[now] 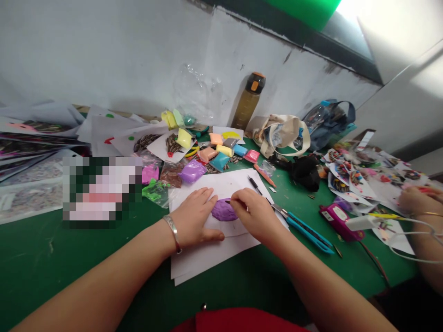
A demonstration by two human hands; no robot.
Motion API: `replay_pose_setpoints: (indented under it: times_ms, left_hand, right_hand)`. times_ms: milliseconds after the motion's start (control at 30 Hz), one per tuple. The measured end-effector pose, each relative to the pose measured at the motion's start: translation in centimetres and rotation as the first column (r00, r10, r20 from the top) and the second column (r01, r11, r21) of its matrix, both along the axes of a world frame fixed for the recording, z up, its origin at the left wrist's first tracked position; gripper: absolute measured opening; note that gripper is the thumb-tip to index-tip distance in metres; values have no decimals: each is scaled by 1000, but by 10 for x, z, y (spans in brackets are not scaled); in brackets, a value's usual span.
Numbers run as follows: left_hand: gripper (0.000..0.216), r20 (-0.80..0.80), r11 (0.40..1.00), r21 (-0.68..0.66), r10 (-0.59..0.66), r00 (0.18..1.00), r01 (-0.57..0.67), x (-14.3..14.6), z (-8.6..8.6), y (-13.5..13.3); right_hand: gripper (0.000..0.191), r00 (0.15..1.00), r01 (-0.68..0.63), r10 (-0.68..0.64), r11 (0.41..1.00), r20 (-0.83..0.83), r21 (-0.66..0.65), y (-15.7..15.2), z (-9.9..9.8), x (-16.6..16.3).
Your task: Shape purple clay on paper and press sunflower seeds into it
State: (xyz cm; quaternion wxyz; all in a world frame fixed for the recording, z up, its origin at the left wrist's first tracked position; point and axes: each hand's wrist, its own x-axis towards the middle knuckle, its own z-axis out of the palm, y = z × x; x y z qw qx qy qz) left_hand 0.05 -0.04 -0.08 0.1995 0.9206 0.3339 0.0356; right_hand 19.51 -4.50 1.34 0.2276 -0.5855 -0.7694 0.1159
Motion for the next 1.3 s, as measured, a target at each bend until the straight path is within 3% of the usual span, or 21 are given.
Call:
replay_pose_setpoints:
  times_ms: [167,367,500,1300]
  left_hand:
    - [93,-28,999,-35,2,1000,-3,-2,2,-1]
    - [88,-26,1000,12,-15,1000,15,-3,-3,-1]
    - [89,-51,1000,22,-12,999,13,-1,-4,-2]
    - [89,-86,999,37,-11,996,15,1,0,-3]
  right_hand:
    - [19,984,-162,165,986,68,-49,-2,-4,2]
    - [22,942,-282,251,952,223,120,-13,-17,-3]
    - [21,898,-358,291,919,329,163,-17,-20,-3]
    - [23,913,-339,276,922,299,185,-18,-21,-9]
